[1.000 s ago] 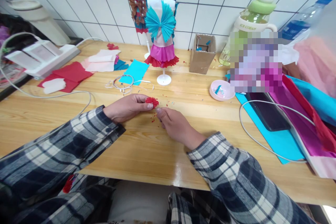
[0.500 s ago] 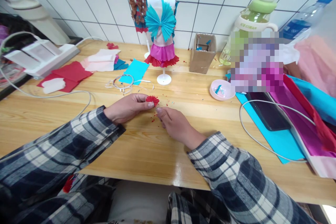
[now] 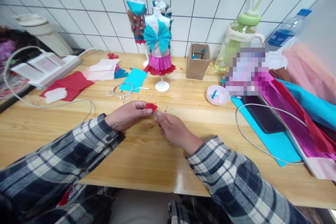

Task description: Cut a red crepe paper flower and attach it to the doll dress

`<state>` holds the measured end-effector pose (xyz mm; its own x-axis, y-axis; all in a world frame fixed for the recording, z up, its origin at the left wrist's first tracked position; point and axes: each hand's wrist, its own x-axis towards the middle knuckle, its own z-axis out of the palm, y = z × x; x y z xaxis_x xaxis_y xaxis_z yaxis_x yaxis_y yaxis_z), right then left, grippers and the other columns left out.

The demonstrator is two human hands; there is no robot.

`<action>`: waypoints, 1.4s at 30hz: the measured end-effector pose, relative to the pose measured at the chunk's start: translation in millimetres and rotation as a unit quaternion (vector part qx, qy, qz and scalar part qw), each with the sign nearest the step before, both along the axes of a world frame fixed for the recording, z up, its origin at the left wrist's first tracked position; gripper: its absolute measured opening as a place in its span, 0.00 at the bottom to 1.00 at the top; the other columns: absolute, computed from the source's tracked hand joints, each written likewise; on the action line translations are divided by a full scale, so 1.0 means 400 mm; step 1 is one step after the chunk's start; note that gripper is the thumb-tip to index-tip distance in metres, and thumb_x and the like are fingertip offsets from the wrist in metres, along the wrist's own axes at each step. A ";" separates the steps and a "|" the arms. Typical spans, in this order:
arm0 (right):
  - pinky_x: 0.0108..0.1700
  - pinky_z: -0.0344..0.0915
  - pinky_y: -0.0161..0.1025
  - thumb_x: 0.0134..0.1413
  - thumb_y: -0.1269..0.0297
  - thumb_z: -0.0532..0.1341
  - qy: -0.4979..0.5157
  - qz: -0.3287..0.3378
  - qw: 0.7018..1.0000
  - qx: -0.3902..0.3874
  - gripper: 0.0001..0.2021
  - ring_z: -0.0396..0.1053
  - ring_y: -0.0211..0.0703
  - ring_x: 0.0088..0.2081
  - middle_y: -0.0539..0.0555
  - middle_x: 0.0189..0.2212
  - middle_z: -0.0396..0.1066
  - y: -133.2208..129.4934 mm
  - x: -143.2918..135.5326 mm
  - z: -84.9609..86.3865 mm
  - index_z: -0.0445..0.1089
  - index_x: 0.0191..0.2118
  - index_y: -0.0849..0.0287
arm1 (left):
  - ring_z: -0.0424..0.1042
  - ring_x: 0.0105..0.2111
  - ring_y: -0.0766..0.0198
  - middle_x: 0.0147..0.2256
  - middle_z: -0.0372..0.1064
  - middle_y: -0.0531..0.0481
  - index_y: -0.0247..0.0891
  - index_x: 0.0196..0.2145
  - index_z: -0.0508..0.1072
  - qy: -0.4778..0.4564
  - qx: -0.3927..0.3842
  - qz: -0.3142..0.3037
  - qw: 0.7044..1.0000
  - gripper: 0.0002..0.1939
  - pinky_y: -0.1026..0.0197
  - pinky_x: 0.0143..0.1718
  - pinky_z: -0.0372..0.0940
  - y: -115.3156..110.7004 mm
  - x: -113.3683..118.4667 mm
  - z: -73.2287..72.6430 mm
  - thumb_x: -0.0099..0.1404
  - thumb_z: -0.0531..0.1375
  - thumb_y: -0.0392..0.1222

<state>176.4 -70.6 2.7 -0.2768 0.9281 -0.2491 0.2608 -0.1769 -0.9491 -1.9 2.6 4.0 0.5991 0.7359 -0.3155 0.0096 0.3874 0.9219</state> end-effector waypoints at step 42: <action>0.23 0.51 0.32 0.62 0.44 0.42 -0.030 0.060 0.998 0.011 0.25 0.51 0.32 0.19 0.45 0.17 0.52 0.005 0.020 0.021 0.57 0.24 0.58 | 0.74 0.40 0.61 0.38 0.77 0.44 0.35 0.36 0.79 0.013 0.029 -0.112 0.993 0.10 0.57 0.50 0.64 0.022 -0.019 0.008 0.56 0.66 0.41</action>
